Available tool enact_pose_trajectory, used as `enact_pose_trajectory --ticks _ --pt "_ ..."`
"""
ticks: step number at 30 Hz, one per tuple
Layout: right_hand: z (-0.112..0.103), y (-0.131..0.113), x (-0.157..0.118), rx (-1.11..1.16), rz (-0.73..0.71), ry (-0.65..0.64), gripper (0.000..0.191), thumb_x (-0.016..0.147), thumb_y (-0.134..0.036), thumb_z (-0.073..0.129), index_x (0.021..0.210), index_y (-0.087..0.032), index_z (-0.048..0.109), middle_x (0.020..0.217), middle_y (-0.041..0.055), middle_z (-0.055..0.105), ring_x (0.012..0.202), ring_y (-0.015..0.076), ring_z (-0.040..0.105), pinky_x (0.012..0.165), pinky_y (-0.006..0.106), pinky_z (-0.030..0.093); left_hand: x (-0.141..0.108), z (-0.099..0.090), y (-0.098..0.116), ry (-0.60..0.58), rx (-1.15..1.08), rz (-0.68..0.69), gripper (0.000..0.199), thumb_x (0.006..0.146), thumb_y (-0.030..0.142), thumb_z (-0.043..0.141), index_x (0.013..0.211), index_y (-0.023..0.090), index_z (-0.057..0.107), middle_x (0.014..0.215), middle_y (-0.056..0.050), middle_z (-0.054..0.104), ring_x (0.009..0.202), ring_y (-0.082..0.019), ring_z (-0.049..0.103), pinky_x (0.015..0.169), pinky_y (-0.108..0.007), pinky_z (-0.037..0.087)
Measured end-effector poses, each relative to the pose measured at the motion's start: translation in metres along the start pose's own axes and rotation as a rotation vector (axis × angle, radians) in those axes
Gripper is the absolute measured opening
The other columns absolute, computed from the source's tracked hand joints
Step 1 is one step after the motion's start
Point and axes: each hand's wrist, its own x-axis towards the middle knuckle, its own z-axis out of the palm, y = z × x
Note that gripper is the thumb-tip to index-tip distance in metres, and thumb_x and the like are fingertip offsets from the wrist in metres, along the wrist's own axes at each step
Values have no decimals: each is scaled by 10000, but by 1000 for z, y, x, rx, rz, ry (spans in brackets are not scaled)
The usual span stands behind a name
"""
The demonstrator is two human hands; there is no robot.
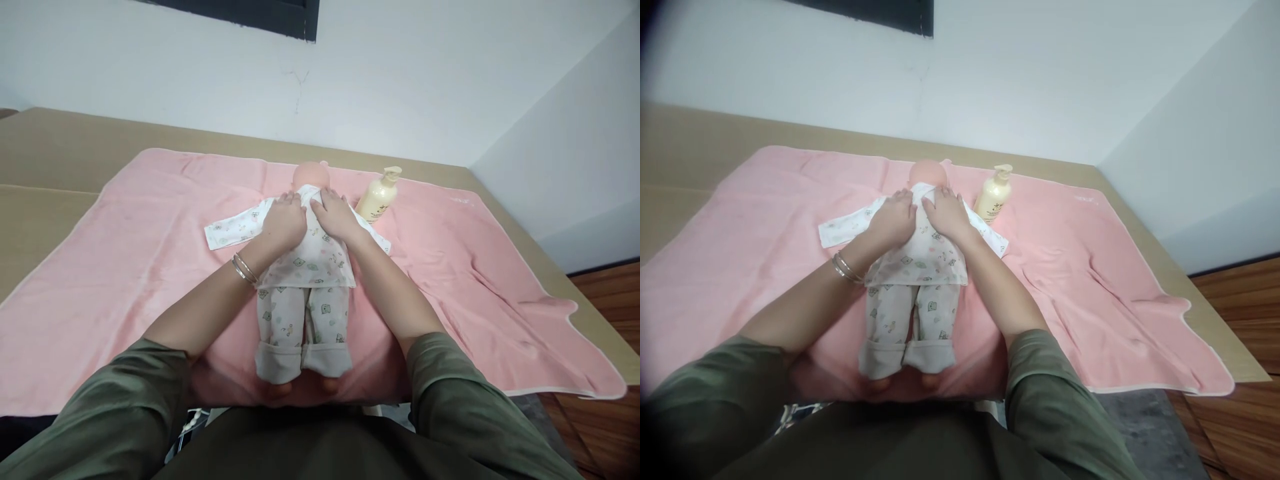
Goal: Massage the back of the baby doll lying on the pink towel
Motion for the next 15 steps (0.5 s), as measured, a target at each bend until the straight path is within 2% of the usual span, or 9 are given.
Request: enact_pose_trajectory --ticks 2,4,8,11,13,15 --pt "-5 -2 -3 -17 37 -5 655 1163 -400 275 1631 23 451 1708 262 457 1638 370 395 1378 602 237 -7 -3 7 -43 24 43 604 1048 183 331 1598 -30 464 1708 -267 483 1632 -349 434 1360 -488 351" --pt "-4 -13 -14 -86 54 7 651 1156 -373 284 1612 57 462 1684 298 470 1612 402 429 1358 600 287 -5 -4 5 -43 9 73 560 1034 171 339 1518 -8 556 1633 -263 573 1575 -336 512 1334 -463 395" --pt "11 -51 -53 -252 -18 17 656 1055 -219 396 1610 129 428 1697 355 409 1652 440 362 1359 599 316 18 0 -23 25 -135 31 504 1072 286 292 1293 100 704 1429 -222 730 1358 -314 673 1247 -467 493" --pt "15 -67 -70 -328 -56 -63 745 965 -171 510 1639 124 396 1714 345 383 1661 449 345 1359 590 334 30 1 -42 -8 -188 -55 587 1103 428 223 1208 159 734 1319 -197 784 1236 -328 723 1150 -498 558" --pt "9 -62 -65 -330 -84 -81 689 1032 -198 446 1629 143 400 1694 353 413 1644 444 378 1365 563 324 27 -1 -40 -24 -117 -77 623 1102 430 205 1269 128 724 1329 -228 774 1266 -358 714 1151 -520 551" --pt "0 -47 -48 -263 -57 -64 666 1124 -284 331 1616 158 407 1679 357 434 1629 432 402 1371 534 306 16 -4 -26 -27 8 -63 631 1086 348 228 1418 12 645 1452 -303 694 1391 -401 652 1218 -540 497"
